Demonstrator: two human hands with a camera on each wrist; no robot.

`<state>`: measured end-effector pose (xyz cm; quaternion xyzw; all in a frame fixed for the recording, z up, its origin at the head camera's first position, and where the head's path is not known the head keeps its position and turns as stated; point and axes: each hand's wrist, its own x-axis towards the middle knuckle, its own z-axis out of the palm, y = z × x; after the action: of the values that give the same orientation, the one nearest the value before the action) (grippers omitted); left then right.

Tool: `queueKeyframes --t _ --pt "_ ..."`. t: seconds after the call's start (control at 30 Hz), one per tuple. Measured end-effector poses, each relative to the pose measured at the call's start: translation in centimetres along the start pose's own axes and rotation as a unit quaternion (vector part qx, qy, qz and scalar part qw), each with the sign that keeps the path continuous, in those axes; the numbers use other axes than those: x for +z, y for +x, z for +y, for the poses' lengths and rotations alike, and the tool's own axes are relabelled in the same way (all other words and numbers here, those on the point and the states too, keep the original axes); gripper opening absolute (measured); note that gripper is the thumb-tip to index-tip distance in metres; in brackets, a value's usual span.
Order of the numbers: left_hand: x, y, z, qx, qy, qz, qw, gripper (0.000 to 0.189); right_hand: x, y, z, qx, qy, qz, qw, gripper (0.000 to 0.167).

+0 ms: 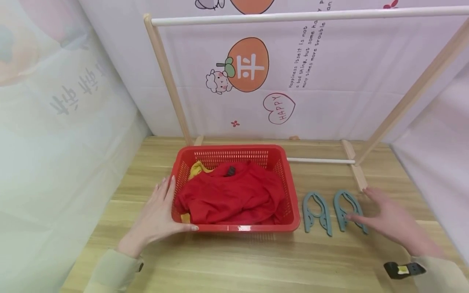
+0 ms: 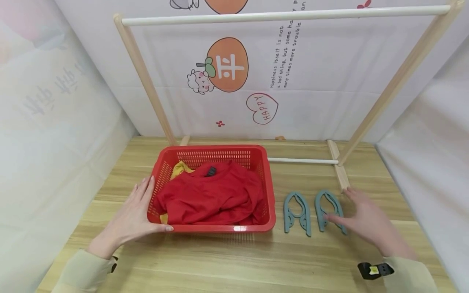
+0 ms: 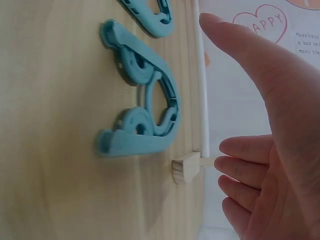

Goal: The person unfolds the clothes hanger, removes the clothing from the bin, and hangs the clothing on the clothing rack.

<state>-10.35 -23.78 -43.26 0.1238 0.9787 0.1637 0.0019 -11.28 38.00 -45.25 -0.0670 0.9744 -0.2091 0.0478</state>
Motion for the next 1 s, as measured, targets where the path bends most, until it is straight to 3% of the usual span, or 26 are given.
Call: queueKeyframes --t 0.13,0.33,0.53,0.7,0.87,1.0 --pt "0.3 -0.2 0.3 0.003 -0.007 -0.002 1.0 0.151 0.6 -0.3 0.1 -0.011 -0.006 0.003 0.9999 0.112" --pt "0.5 0.0 0.7 0.035 -0.001 0.014 0.9993 0.15 1.2 -0.7 0.4 -0.024 -0.014 0.011 0.9995 0.107" --pt "0.4 1.1 0.3 0.061 0.023 0.014 0.9978 0.148 1.6 -1.0 0.6 -0.03 -0.007 0.018 0.9994 0.099" --pt "0.0 2.3 0.0 0.061 0.037 -0.001 0.9975 0.146 2.0 -1.2 0.9 -0.03 -0.007 0.018 0.9994 0.094" --pt "-0.3 3.5 -0.2 0.07 0.059 -0.005 0.9958 0.143 2.4 -1.2 1.4 -0.049 -0.021 0.048 0.9975 0.083" --pt "-0.4 3.6 -0.3 0.073 0.065 -0.006 0.9952 0.143 2.7 -1.2 1.5 -0.059 -0.022 0.062 0.9961 0.075"
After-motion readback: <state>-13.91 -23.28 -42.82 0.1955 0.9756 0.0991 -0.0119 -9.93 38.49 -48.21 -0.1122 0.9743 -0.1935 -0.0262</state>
